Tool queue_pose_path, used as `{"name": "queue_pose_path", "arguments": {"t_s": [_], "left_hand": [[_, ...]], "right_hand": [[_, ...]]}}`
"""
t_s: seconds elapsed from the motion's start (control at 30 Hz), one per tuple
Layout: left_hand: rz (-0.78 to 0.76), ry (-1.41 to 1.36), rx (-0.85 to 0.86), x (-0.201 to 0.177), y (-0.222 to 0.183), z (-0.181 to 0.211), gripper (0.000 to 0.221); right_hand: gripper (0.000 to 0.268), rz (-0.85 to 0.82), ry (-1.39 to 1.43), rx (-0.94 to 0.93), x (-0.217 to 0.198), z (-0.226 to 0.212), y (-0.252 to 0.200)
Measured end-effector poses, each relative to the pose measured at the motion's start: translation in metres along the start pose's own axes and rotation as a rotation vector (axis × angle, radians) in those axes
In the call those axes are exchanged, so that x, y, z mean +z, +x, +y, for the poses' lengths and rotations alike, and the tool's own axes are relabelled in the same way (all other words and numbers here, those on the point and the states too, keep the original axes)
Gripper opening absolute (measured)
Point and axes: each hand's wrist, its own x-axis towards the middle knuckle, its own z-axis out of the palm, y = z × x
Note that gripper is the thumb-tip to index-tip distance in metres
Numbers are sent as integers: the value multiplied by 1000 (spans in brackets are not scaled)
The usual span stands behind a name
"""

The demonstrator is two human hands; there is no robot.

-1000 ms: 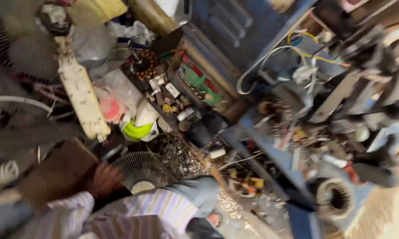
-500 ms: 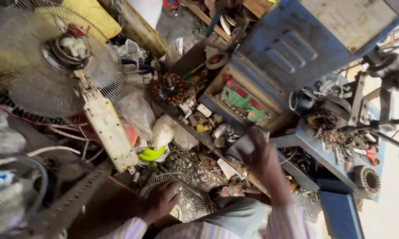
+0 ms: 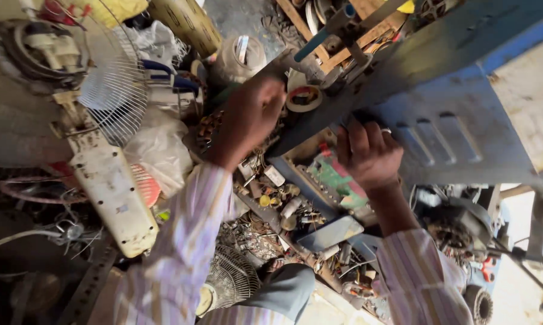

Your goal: The person sits on the floor and adjusts small brass-colored components on a circular black fan rotor. They then retrieve a roll of brown tape and a pair of orange-handled scissors, cut a strip of tape, and apply it to the rotor assembly.

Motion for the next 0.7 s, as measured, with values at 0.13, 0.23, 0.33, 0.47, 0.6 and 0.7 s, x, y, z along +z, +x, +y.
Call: {"name": "queue_pose_path", "arguments": {"t_s": [0.13, 0.23, 0.33, 0.47, 0.6, 0.7], "left_hand": [[-239, 336, -151, 23, 76, -60, 11], [-613, 726, -47, 40, 112, -94, 16], [-734, 769, -234, 67, 132, -137, 21], [-740, 789, -347, 108, 136, -215, 23], [-586, 454, -551, 129, 126, -239, 27], [-551, 597, -484, 140, 125, -222, 37]], "right_hand": [[19, -23, 7, 4, -1, 0, 8], [20, -34, 9, 11, 2, 0, 6], [20, -46, -1, 33, 4, 1, 2], [20, -51, -11, 50, 1, 0, 4], [20, -48, -9, 51, 1, 0, 3], [19, -39, -4, 59, 0, -1, 3]]}}
